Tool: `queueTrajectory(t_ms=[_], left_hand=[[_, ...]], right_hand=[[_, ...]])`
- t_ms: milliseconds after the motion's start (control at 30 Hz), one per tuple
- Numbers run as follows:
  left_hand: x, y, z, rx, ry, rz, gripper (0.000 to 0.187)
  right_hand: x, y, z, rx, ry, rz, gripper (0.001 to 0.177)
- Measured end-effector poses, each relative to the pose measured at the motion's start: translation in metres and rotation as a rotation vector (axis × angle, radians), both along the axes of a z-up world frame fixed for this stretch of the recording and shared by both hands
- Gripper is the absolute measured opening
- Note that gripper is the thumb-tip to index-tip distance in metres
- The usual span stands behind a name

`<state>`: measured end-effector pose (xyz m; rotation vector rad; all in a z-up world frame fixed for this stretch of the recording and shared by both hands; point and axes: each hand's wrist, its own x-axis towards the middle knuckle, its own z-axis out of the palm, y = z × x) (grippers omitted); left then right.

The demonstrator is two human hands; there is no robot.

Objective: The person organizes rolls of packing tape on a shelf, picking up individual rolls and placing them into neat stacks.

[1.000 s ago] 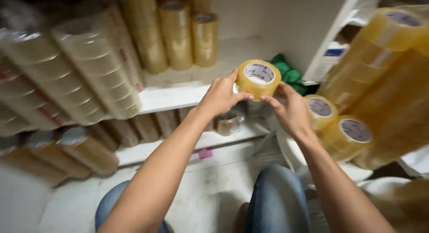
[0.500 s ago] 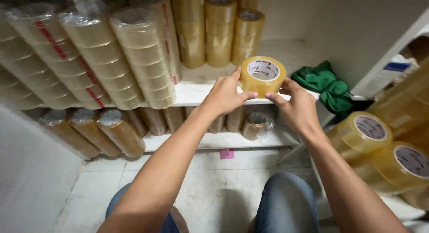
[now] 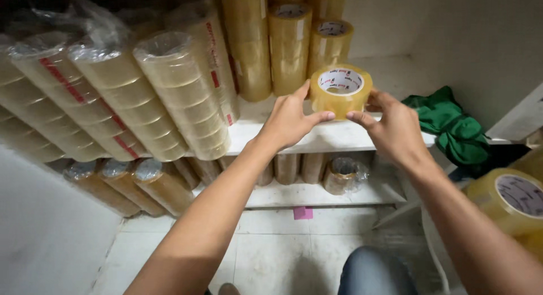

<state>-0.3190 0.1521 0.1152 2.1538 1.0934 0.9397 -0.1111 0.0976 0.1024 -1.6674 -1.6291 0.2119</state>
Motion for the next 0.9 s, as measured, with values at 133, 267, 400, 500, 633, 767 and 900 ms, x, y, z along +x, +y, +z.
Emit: queueTrajectory(t_ms=[133, 267, 400, 500, 633, 767, 900], left_hand=[[0.007, 0.03, -0.009, 0.004, -0.033, 0.011, 0.095], [0.016, 0.051, -0.006, 0.007, -0.028, 0.025, 0.091], [0.024, 0.056, 0.019, -0.055, -0.01, 0.052, 0.092], [0.028, 0.07, 0.017, -0.059, 0.005, 0.056, 0.091], [0.037, 0.1, 0.017, -0.051, 0.019, 0.07, 0.09], [0.048, 0.13, 0.011, -0.082, -0.009, 0.114, 0.087], [0.051, 0.164, -0.009, 0.176, -0.038, 0.087, 0.08]], right_hand=[[0.009, 0.022, 0.006, 0.019, -0.011, 0.037, 0.064], [0.016, 0.042, 0.008, 0.032, -0.055, 0.029, 0.064], [0.017, 0.055, 0.018, 0.044, -0.072, 0.025, 0.065], [0.016, 0.068, 0.028, 0.015, -0.097, 0.032, 0.055], [0.018, 0.087, 0.036, 0.014, -0.088, 0.034, 0.057], [0.035, 0.112, 0.024, 0.077, -0.066, 0.127, 0.044], [0.049, 0.135, 0.013, 0.106, -0.111, 0.147, 0.047]])
